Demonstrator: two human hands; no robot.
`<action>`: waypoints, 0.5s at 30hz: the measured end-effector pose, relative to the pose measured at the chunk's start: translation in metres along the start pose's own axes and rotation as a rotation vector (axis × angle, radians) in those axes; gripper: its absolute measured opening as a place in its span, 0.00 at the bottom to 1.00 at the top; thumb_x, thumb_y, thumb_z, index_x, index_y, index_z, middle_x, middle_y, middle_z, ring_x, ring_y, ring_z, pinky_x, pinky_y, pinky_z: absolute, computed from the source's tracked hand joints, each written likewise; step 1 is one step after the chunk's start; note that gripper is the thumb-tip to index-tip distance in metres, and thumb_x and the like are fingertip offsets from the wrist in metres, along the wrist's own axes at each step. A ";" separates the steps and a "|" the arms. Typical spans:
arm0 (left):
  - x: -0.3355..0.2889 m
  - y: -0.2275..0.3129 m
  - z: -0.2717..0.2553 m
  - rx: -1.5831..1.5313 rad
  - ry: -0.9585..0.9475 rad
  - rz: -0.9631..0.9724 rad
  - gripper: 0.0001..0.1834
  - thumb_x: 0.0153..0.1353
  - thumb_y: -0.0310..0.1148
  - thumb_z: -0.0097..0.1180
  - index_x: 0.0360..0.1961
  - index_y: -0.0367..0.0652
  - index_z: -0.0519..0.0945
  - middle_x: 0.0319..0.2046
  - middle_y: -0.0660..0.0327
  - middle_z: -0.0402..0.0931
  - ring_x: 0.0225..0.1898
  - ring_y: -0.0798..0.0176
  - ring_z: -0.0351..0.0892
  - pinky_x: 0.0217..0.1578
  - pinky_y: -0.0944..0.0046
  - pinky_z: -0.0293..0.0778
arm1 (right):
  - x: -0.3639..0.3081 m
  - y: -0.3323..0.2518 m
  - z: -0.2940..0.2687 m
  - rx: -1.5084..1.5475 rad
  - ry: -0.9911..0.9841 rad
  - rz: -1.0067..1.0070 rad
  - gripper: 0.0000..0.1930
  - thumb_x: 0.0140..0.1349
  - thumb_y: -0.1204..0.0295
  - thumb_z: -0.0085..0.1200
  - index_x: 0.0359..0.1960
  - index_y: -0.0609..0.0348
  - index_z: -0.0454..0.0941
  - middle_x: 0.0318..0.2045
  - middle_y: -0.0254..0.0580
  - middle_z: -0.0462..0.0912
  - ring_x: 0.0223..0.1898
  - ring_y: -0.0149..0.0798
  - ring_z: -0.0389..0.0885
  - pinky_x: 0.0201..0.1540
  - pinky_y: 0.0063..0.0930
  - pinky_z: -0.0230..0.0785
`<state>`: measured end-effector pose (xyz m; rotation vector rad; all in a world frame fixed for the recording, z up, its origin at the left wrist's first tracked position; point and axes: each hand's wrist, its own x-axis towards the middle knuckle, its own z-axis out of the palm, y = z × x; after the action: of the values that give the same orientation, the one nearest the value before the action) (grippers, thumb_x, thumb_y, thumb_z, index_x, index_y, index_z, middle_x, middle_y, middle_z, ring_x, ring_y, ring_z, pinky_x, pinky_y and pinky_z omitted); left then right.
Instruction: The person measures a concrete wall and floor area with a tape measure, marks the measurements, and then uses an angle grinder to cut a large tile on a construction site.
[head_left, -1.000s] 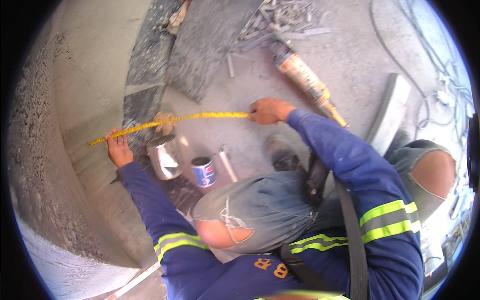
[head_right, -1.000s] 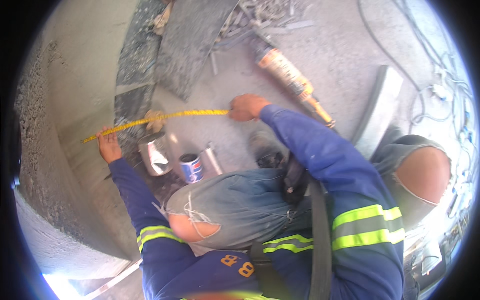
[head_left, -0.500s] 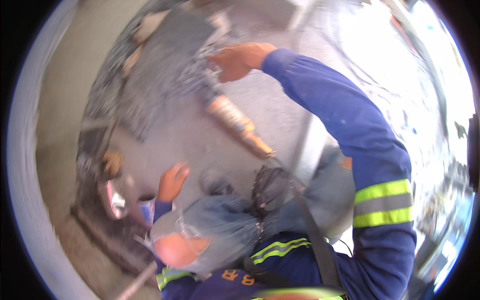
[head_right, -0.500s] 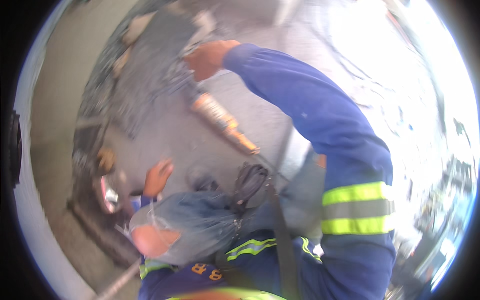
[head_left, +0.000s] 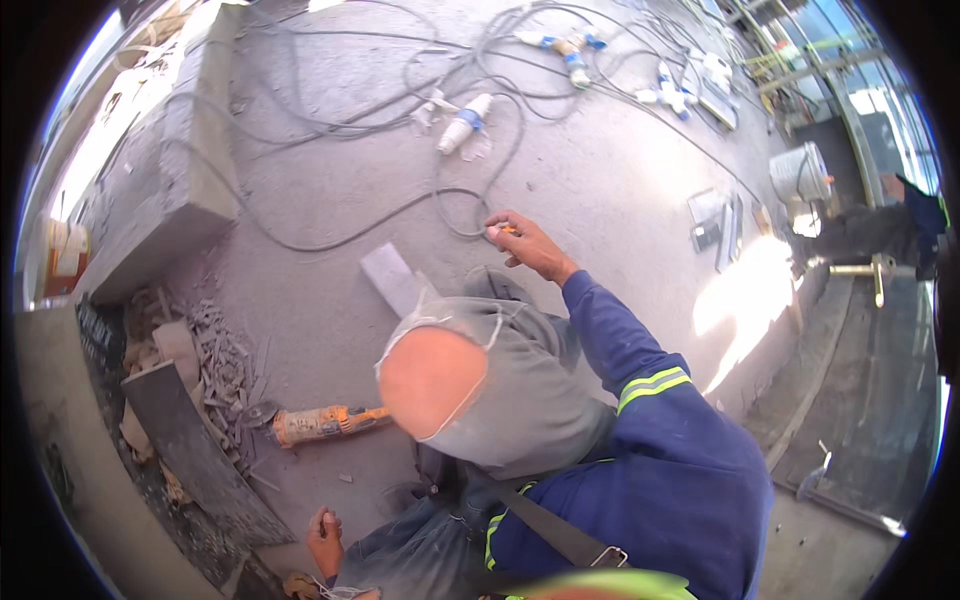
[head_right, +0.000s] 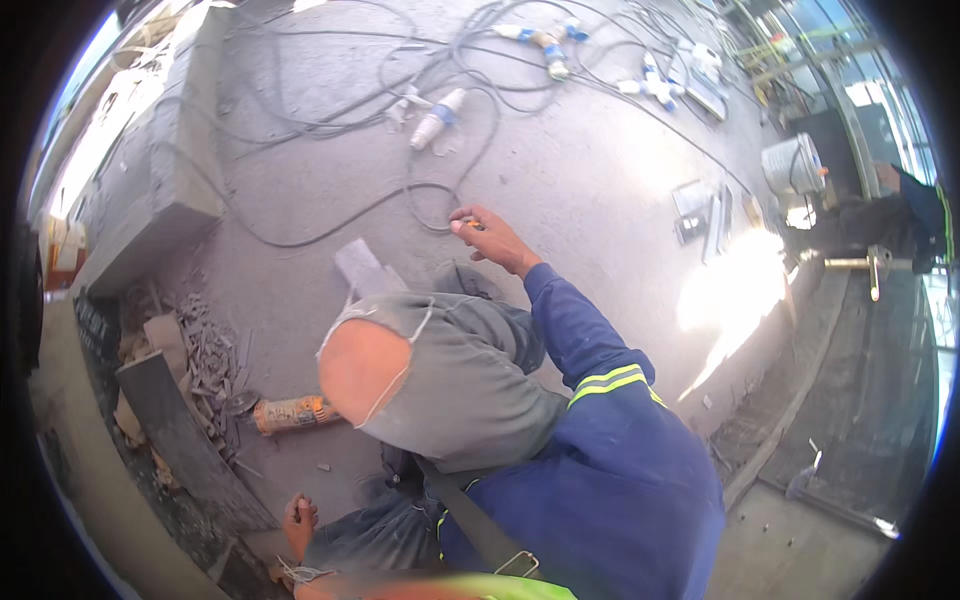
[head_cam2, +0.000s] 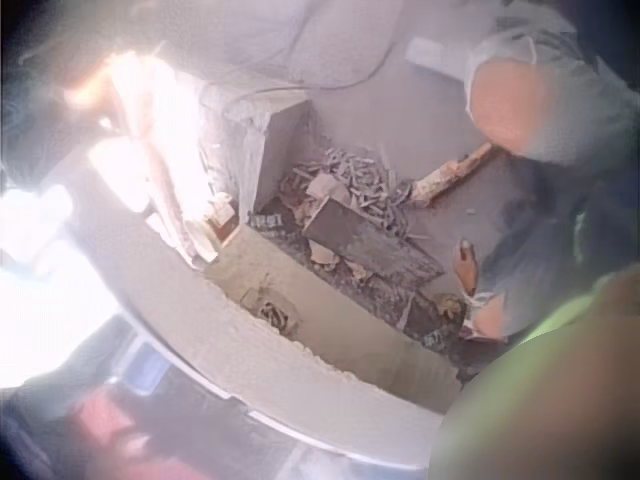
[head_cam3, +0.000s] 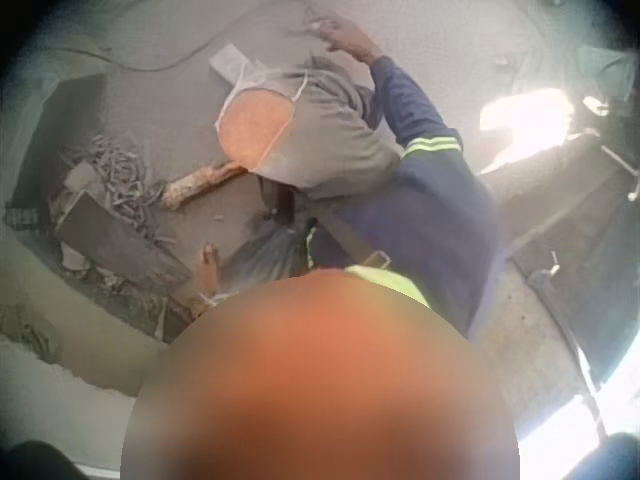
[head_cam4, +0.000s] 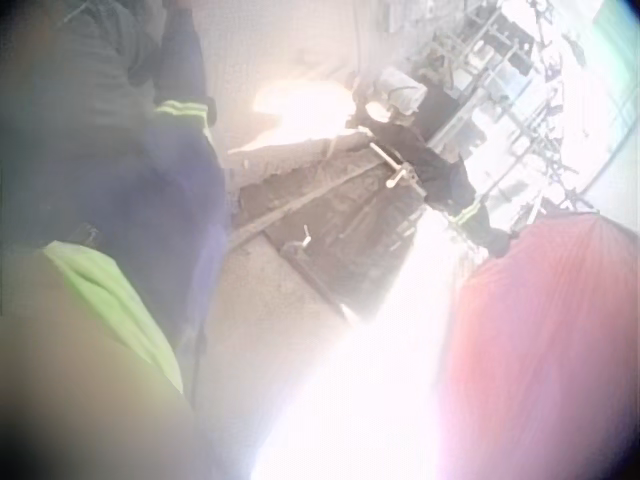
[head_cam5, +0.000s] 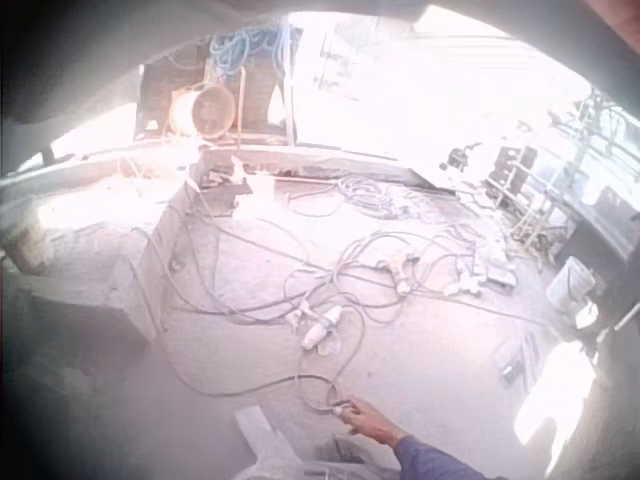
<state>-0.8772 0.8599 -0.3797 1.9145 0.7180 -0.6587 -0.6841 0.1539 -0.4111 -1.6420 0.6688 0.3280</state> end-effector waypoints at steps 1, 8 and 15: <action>0.013 0.028 -0.005 0.006 -0.035 0.021 0.27 0.75 0.46 0.62 0.58 0.29 0.83 0.51 0.48 0.86 0.46 0.60 0.86 0.46 0.62 0.80 | -0.015 0.027 -0.011 0.036 0.073 0.032 0.20 0.73 0.53 0.58 0.57 0.51 0.81 0.47 0.35 0.79 0.47 0.32 0.76 0.43 0.32 0.79; 0.098 0.161 -0.031 0.585 -0.122 0.061 0.33 0.76 0.53 0.59 0.67 0.34 0.77 0.53 0.51 0.83 0.47 0.59 0.83 0.48 0.59 0.79 | -0.057 0.155 -0.133 -0.134 0.598 0.085 0.17 0.73 0.62 0.49 0.50 0.59 0.85 0.48 0.59 0.87 0.51 0.59 0.84 0.59 0.46 0.74; 0.124 0.254 -0.010 0.830 -0.103 0.246 0.30 0.76 0.49 0.59 0.62 0.30 0.81 0.55 0.47 0.83 0.56 0.53 0.82 0.54 0.55 0.79 | -0.066 0.218 -0.379 -0.383 1.172 0.683 0.36 0.70 0.39 0.53 0.53 0.65 0.87 0.54 0.64 0.87 0.61 0.62 0.83 0.65 0.49 0.72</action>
<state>-0.6091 0.7998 -0.3130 2.6324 0.1159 -0.9832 -0.9251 -0.2113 -0.4775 -1.8398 2.1740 -0.0869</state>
